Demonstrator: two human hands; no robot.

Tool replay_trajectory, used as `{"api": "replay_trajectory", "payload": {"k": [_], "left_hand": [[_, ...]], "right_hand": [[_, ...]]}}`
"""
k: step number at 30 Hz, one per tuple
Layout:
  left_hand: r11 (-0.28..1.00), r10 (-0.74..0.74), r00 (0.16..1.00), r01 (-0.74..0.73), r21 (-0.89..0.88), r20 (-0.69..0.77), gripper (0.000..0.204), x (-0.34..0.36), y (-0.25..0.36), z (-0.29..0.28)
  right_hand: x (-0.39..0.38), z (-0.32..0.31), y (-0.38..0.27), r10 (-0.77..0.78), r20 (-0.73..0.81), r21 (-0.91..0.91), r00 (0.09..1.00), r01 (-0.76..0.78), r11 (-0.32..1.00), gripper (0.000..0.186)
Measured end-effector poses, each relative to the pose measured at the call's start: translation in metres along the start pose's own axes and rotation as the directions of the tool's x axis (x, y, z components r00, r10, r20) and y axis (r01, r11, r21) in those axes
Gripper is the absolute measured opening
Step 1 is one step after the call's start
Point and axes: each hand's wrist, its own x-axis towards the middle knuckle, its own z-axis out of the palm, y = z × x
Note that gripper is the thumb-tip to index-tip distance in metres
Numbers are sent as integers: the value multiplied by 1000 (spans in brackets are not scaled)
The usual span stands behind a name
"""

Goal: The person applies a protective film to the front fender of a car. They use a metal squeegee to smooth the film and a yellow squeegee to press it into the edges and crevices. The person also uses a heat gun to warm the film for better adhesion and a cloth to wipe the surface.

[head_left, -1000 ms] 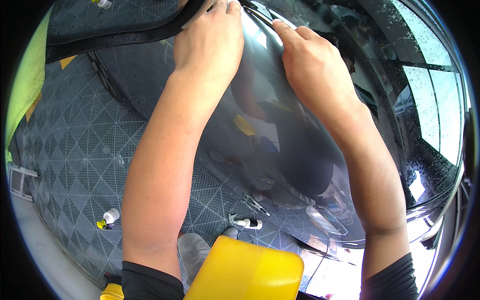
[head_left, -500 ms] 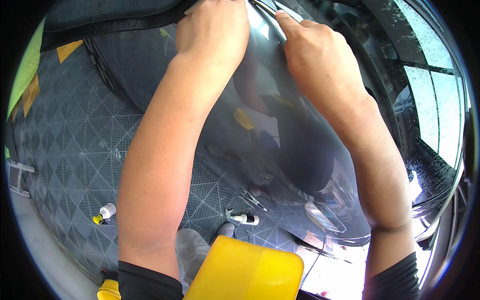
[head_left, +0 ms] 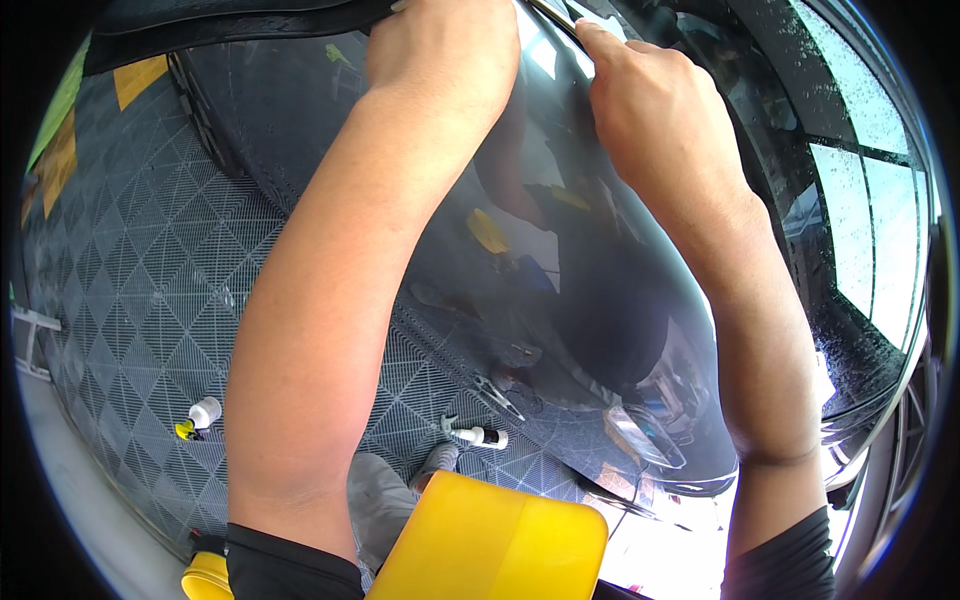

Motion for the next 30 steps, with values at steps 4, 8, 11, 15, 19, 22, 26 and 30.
{"api": "replay_trajectory", "payload": {"k": [4,8,11,15,19,22,26,30], "left_hand": [[998,-63,993,65,-19,96,26,2,3,-4],[1000,-4,1000,5,-18,15,25,1,0,-4],[999,41,999,-41,17,-10,24,-2,0,-9],[1000,-10,1000,9,4,27,24,-2,5,-10],[1000,-11,1000,11,-1,14,25,-4,9,-16],[1000,2,1000,-3,3,14,26,-1,2,-5],[1000,-7,1000,7,-27,30,27,0,1,-3],[999,33,999,-33,15,-6,26,-2,1,-5]], "right_hand": [[-3,-1,1,-1,-4,-11,1000,1,1000,26],[-4,-4,-1,2,18,-44,1000,-1,999,25],[-2,-8,-2,-31,25,-90,999,33,995,20],[-2,-6,1,-67,3,-102,998,67,992,14],[-8,-10,3,-44,25,-72,999,46,996,16],[-12,-12,-1,-9,55,-58,998,12,998,19],[-17,-15,0,14,75,-81,997,-7,997,26],[-22,-16,1,10,78,-97,997,-2,995,28]]}}
